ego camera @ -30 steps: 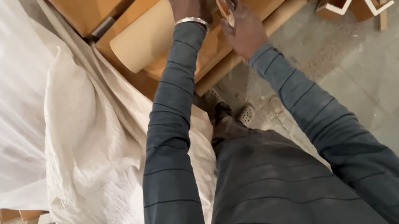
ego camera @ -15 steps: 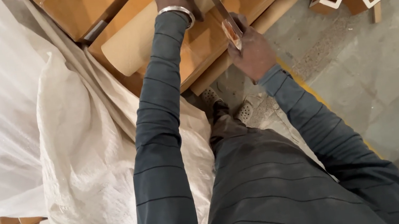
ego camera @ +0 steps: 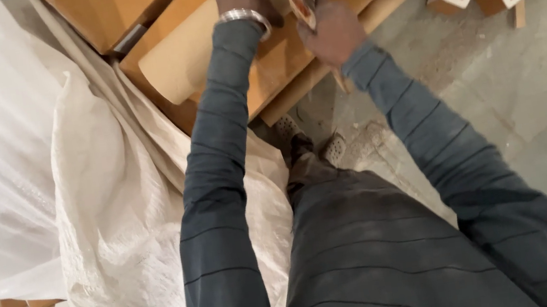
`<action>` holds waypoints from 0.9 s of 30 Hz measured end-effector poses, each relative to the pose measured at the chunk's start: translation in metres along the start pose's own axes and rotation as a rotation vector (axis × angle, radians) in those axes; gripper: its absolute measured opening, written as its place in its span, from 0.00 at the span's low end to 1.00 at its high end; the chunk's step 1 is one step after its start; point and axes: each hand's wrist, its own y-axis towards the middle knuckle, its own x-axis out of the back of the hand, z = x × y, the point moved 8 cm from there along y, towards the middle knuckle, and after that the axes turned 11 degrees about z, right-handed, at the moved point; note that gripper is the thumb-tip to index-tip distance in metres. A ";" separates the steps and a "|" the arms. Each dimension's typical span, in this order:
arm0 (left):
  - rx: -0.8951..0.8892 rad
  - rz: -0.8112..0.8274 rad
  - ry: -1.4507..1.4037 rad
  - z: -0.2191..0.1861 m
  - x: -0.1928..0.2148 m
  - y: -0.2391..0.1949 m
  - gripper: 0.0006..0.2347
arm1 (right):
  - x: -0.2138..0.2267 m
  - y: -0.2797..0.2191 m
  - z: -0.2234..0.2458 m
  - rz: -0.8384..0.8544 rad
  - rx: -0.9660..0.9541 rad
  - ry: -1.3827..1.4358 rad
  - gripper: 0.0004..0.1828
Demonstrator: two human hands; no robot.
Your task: The person cuts long cardboard tubes with a hand saw, holding each tube steady on a stack of boxes with one hand while sawing with the other. They reposition the tubes between cuts and place cut sections on the pile of packed boxes.
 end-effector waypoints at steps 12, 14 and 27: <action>0.109 -0.092 0.052 -0.007 0.004 -0.009 0.36 | -0.005 -0.042 0.024 -0.392 0.115 0.272 0.37; 0.098 -0.081 0.053 -0.002 0.008 -0.003 0.39 | 0.002 -0.049 0.031 -0.386 0.101 0.270 0.37; 0.052 0.067 0.044 0.013 0.002 0.016 0.52 | -0.010 -0.091 0.015 -0.403 0.225 0.131 0.40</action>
